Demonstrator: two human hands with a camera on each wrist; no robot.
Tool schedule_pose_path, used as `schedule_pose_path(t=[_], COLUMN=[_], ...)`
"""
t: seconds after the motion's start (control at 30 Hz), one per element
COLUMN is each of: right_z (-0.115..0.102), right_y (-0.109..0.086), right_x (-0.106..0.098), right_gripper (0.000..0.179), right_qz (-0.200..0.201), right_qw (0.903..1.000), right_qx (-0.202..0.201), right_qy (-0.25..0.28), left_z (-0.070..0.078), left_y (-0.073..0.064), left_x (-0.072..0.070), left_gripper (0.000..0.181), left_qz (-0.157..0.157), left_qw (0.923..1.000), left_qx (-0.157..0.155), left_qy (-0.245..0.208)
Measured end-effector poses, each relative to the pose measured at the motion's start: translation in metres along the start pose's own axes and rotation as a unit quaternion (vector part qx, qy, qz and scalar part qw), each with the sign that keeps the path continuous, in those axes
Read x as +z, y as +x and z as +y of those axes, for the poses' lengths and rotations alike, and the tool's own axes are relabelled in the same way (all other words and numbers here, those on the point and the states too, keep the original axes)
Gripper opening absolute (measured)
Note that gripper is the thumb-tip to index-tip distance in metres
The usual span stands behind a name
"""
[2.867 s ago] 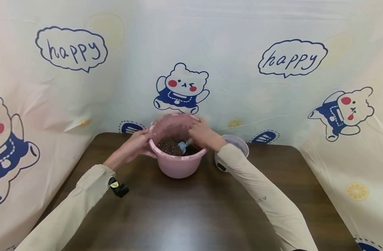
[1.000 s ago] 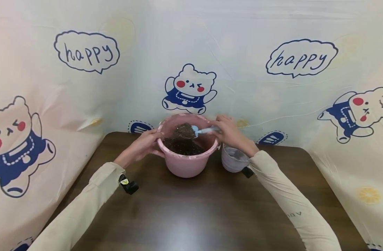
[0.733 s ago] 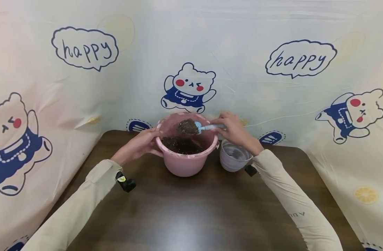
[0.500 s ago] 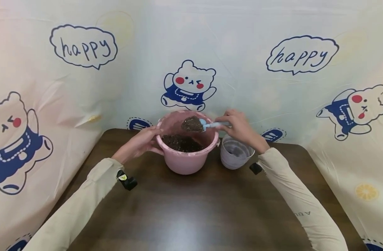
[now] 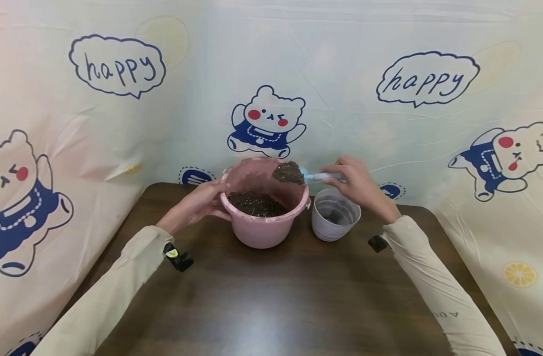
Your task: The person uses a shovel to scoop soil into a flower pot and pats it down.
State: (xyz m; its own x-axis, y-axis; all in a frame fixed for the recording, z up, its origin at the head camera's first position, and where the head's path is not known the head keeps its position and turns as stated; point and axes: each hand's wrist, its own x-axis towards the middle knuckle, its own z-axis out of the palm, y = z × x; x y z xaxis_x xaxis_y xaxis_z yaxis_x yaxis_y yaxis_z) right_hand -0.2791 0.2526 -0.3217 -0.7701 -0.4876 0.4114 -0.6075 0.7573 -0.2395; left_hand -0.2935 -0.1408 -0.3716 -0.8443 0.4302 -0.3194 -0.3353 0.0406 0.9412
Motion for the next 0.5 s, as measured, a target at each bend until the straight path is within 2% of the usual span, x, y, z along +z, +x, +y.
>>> schedule_pose_path(t=[0.23, 0.5], right_z=[0.012, 0.025], right_y=[-0.017, -0.04], right_x=[-0.01, -0.018], right_gripper=[0.025, 0.024], right_qz=[0.017, 0.042], right_qw=[0.9997, 0.9985], right_qx=[0.005, 0.017], right_qy=[-0.016, -0.031], left_z=[0.0, -0.001], left_y=[-0.001, -0.002], left_x=[0.0, -0.005], left_gripper=[0.066, 0.064], left_qz=[0.003, -0.008], left_qw=[1.0, 0.9999], left_qx=[-0.005, -0.008], left_qy=[0.002, 0.011])
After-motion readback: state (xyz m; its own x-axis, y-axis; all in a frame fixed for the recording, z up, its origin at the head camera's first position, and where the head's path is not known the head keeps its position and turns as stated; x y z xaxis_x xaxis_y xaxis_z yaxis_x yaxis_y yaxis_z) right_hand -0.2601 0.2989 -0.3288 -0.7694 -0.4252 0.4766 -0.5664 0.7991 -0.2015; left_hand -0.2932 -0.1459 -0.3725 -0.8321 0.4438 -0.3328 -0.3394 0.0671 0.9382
